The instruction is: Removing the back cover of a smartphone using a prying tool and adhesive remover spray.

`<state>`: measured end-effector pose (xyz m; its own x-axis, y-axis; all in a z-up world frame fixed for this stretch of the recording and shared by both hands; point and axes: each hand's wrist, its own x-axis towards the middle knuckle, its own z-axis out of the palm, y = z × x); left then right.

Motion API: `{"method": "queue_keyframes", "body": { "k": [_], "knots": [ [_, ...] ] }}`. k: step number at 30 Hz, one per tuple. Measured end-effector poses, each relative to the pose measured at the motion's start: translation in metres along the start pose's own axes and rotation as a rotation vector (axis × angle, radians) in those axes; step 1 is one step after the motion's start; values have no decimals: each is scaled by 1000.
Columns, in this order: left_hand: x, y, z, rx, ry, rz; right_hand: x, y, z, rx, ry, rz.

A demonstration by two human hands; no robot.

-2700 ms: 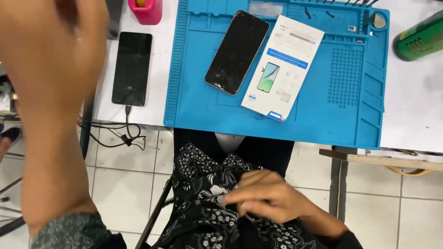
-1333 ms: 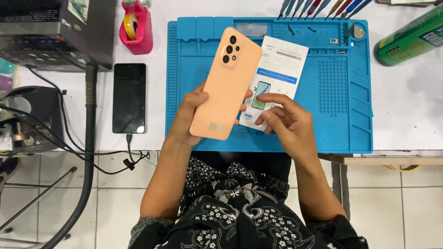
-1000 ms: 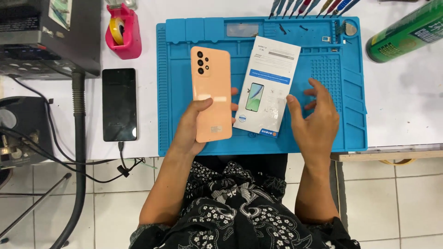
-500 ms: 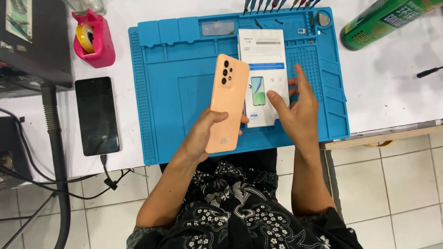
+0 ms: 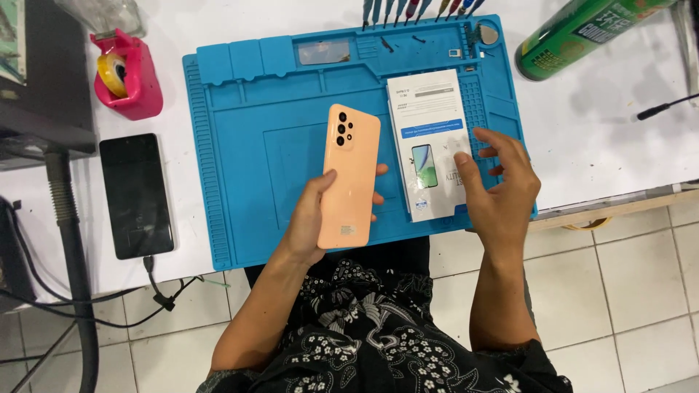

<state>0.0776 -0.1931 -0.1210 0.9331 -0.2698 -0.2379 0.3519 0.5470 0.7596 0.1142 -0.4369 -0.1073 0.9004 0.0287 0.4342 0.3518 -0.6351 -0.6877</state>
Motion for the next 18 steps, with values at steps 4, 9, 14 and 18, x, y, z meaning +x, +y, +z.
{"method": "queue_keyframes", "body": {
  "k": [4,9,14,18],
  "knots": [
    [-4,5,-4,-164,33,84,2,-33,20,279,-109,-3],
    [0,-8,-21,-158,48,188,-1,-58,48,508,-377,29],
    [-5,3,-19,58,128,276,2,-69,65,586,-476,28],
    [-11,8,-8,265,288,419,0,-69,77,722,-549,98]
  ]
}}
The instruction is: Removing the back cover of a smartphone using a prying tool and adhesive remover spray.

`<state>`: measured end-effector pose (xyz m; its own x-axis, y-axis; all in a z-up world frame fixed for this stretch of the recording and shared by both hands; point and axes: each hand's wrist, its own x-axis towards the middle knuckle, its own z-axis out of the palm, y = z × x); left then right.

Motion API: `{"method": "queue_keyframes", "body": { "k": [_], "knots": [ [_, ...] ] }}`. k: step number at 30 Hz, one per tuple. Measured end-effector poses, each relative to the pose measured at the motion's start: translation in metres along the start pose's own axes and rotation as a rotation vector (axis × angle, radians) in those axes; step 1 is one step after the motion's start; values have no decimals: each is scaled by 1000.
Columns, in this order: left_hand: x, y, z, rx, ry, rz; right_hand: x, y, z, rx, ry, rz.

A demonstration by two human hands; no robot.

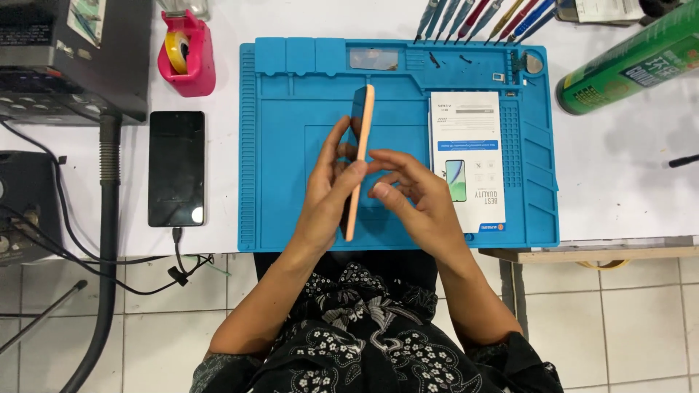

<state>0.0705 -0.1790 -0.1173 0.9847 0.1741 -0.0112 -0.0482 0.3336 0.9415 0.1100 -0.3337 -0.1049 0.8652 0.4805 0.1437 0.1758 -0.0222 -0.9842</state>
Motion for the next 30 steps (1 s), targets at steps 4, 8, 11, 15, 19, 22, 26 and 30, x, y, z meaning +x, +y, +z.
{"method": "queue_keyframes", "body": {
  "k": [4,8,11,15,19,22,26,30],
  "knots": [
    [-1,-7,0,147,103,46,3,15,2,129,-18,85],
    [-3,-11,0,161,124,101,4,30,2,215,42,116],
    [-4,-5,1,55,98,68,4,33,6,271,74,137],
    [-13,6,5,-72,29,10,5,36,5,337,110,191],
    [-25,21,9,-112,-40,-17,4,51,-2,383,87,217],
    [-29,33,11,-116,-142,-3,3,43,1,326,46,193],
    [-31,42,12,-15,-233,42,-1,27,6,444,-14,229],
    [-31,33,10,82,-278,128,1,7,12,519,-4,253]
  ]
}}
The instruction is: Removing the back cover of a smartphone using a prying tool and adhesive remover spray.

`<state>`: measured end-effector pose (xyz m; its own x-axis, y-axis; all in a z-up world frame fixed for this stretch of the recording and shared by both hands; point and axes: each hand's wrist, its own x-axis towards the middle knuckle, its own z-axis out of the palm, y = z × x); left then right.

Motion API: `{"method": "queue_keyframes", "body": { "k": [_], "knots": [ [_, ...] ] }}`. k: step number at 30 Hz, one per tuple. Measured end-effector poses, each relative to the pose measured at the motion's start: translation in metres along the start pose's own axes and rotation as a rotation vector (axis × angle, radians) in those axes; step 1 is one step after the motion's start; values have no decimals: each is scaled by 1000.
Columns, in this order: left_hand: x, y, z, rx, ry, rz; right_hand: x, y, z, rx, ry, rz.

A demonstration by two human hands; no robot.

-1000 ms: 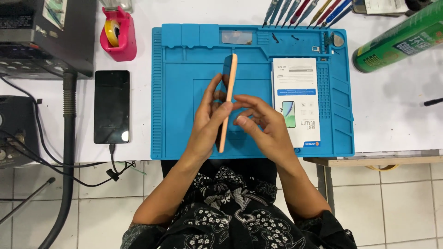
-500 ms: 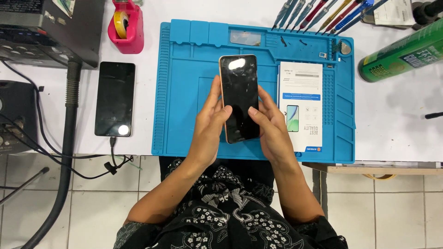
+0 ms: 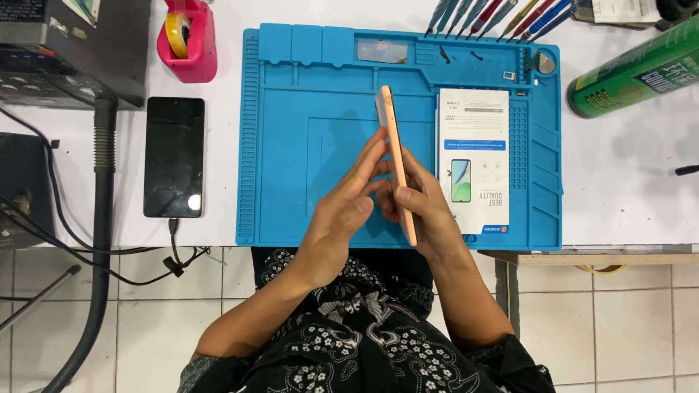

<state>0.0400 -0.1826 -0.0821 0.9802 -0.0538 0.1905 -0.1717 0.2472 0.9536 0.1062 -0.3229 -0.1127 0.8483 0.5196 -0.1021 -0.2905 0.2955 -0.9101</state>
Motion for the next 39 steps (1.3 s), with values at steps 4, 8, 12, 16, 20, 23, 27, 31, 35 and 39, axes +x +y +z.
{"method": "queue_keyframes", "body": {
  "k": [4,8,12,16,20,23,27,31,35,39],
  "knots": [
    [-8,-19,-4,328,-79,101,2,24,-16,67,3,27],
    [-10,-37,4,666,-109,140,8,34,-19,125,21,63],
    [-4,-59,-1,1005,77,339,1,39,-13,186,51,116],
    [0,-48,-13,896,192,389,-4,38,-15,148,-23,159],
    [6,-28,-26,698,360,443,-17,7,-8,57,-136,59],
    [-7,-52,-58,488,538,371,-27,-11,-19,-97,-194,-8],
    [4,-58,-63,-63,745,87,-41,-39,-33,-318,-180,-77],
    [19,-34,-30,-291,770,-54,-45,-58,-59,-472,-127,-109],
    [18,-39,-29,-308,695,-198,-44,-73,-80,-692,13,-141],
    [12,-49,-35,-253,671,-214,-41,-87,-95,-962,252,-116]
  ]
}}
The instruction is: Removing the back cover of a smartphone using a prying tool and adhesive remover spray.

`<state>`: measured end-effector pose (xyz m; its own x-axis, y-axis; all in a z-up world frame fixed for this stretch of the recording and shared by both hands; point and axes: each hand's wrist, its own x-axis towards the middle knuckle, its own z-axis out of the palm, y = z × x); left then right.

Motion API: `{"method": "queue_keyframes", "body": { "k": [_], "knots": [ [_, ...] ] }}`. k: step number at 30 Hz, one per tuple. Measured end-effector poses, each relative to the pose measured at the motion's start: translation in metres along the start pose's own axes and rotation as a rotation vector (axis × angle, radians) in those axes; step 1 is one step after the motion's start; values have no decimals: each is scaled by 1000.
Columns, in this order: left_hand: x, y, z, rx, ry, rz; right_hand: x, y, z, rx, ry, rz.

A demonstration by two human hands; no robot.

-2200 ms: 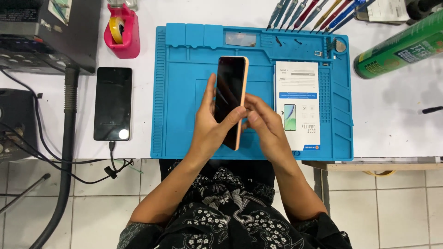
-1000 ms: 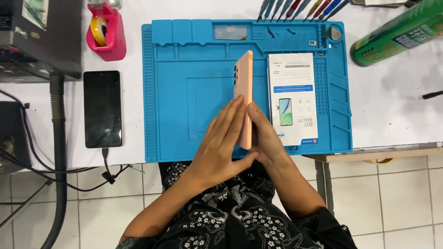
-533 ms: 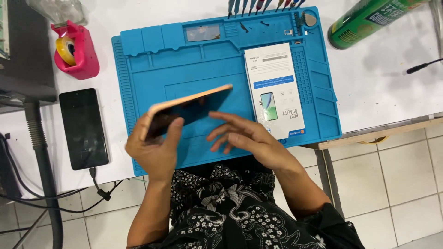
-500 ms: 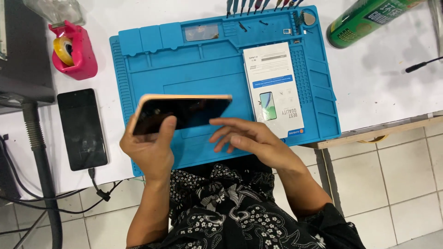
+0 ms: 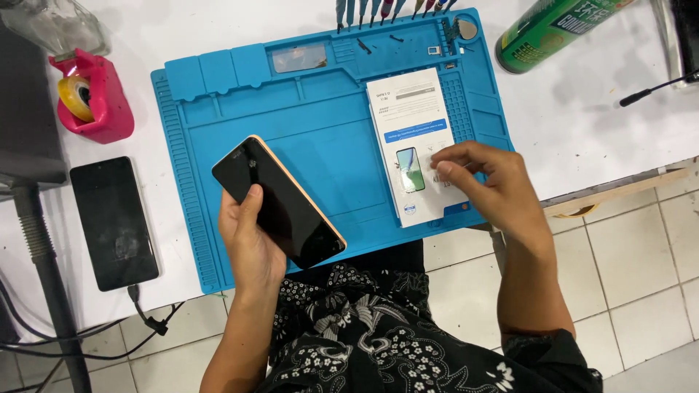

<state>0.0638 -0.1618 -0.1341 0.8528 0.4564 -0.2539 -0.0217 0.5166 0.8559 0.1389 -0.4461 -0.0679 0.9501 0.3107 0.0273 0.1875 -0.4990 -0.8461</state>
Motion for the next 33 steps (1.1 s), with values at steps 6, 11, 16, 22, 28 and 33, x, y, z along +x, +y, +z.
{"method": "queue_keyframes", "body": {
  "k": [6,11,16,22,28,33],
  "knots": [
    [-4,-18,-25,15,-33,38,40,69,-37,-185,129,-103],
    [-11,-4,-11,-73,-11,-19,91,98,-53,-457,109,-195],
    [-11,-6,-13,-72,-32,-13,114,103,-45,-565,7,-246],
    [-10,-6,-12,-84,-31,3,119,115,-47,-448,9,-178],
    [-12,-4,-9,-82,10,-19,116,114,-46,-369,68,-112],
    [-12,-4,-9,-86,-34,10,117,118,-47,-264,87,-100]
  ]
}}
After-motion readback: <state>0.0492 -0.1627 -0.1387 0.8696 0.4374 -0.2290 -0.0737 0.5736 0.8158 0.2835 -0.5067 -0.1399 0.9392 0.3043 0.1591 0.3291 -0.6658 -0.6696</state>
